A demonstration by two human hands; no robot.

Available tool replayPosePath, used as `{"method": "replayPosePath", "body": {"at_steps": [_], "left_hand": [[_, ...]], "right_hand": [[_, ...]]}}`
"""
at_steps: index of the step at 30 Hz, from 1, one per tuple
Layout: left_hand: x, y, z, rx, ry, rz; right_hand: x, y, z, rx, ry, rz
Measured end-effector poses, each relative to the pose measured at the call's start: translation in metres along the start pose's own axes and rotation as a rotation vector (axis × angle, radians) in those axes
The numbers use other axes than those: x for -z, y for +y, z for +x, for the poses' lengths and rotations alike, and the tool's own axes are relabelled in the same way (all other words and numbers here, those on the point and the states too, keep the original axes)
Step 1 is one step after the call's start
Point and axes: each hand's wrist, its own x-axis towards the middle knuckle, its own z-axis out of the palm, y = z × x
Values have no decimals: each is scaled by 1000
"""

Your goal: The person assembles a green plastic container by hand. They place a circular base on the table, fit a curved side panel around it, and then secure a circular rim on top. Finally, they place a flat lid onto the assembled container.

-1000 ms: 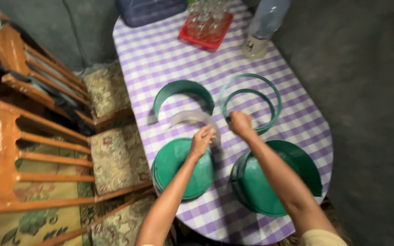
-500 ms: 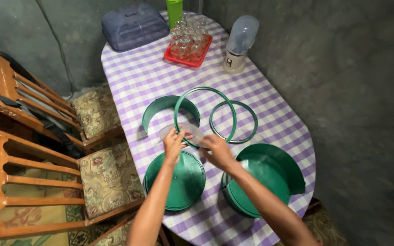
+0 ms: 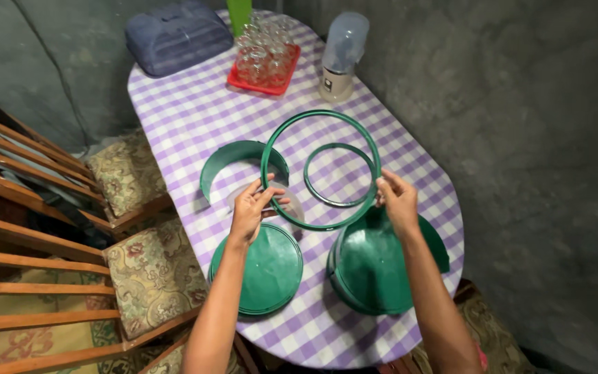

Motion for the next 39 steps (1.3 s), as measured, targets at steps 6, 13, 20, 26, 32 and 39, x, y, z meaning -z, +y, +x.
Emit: {"method": "replayPosePath", "body": {"at_steps": [6,13,20,26,32,39], "left_hand": [[-21,15,9,99,-258,-128],[-55,8,8,49,-396,-113],[-80,-10,10,-1,-328,-57],[-85,-15,9,-30,-301,-31],[-86,-19,15,-36,-300,-42],[-75,-17,12,-17,-301,50]], "right_hand": [[44,-7,-1,-120,53,100],[75,-3,-26,-100,102,346],[81,-3,-44,-72,82,451],[87,-14,-60,-117,89,462],[96,-19,-66,-116,81,407],[108,-35,-69,31,88,249]]}}
